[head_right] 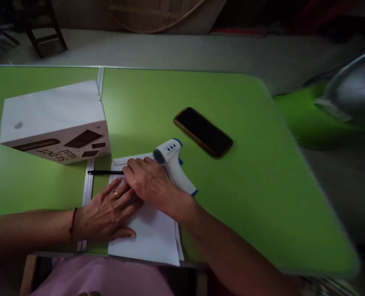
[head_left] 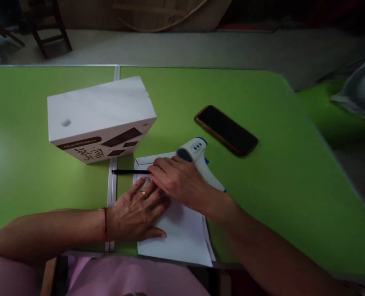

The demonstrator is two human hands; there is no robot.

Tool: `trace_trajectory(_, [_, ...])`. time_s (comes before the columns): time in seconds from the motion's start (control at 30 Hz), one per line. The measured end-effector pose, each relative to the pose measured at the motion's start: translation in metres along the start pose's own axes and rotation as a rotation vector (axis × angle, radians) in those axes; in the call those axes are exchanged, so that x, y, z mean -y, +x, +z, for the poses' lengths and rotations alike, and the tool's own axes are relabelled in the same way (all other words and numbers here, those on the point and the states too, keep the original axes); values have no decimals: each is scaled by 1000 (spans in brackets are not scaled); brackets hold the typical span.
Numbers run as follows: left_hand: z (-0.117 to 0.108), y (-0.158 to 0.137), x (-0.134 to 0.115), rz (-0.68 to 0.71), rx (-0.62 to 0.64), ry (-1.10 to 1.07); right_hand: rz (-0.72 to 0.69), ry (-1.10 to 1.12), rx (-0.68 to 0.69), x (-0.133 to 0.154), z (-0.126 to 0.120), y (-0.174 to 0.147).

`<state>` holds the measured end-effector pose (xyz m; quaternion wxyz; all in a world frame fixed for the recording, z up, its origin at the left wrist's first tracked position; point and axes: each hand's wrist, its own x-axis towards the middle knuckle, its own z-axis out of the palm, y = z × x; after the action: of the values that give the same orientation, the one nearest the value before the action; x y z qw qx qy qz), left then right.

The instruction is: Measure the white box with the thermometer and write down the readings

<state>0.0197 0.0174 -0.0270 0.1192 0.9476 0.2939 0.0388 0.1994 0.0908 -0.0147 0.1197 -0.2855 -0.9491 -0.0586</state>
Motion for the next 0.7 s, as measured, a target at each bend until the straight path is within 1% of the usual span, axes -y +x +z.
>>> trace_trajectory(0.07, [1,1,1,-21,-38,42,34,76,-126,-9,-1,-6])
trace_trajectory(0.1, [1,2,2,-42,-68,64,81,154,-211,-12,-2,-8])
trace_trajectory(0.13, [1,2,4,-65,-98,86,163,254,-303,-14,-2,-9])
trace_trajectory(0.17, [1,3,6,-87,-126,104,274,376,-396,-15,-2,-9])
trace_trajectory(0.27, [3,4,11,-129,-169,128,653,825,-640,-10,6,0])
trace_trajectory(0.3, [3,4,12,-140,-166,125,751,981,-695,-7,11,6])
trace_trajectory(0.33, [4,4,13,-154,-161,120,819,1122,-723,-4,17,11])
trace_trajectory(0.37, [4,4,13,-166,-153,118,870,1232,-725,-1,23,16])
trace_trajectory(0.4, [4,4,13,-177,-144,119,910,1295,-713,2,28,19])
trace_trajectory(0.47, [4,5,13,-182,-128,129,961,1282,-683,5,37,23])
trace_trajectory(0.53, [4,5,12,-180,-115,133,961,1147,-669,6,43,21])
trace_trajectory(0.6, [3,6,12,-176,-93,127,920,1007,-662,4,46,17])
trace_trajectory(0.7, [3,7,13,-173,-77,119,816,844,-664,2,47,13])
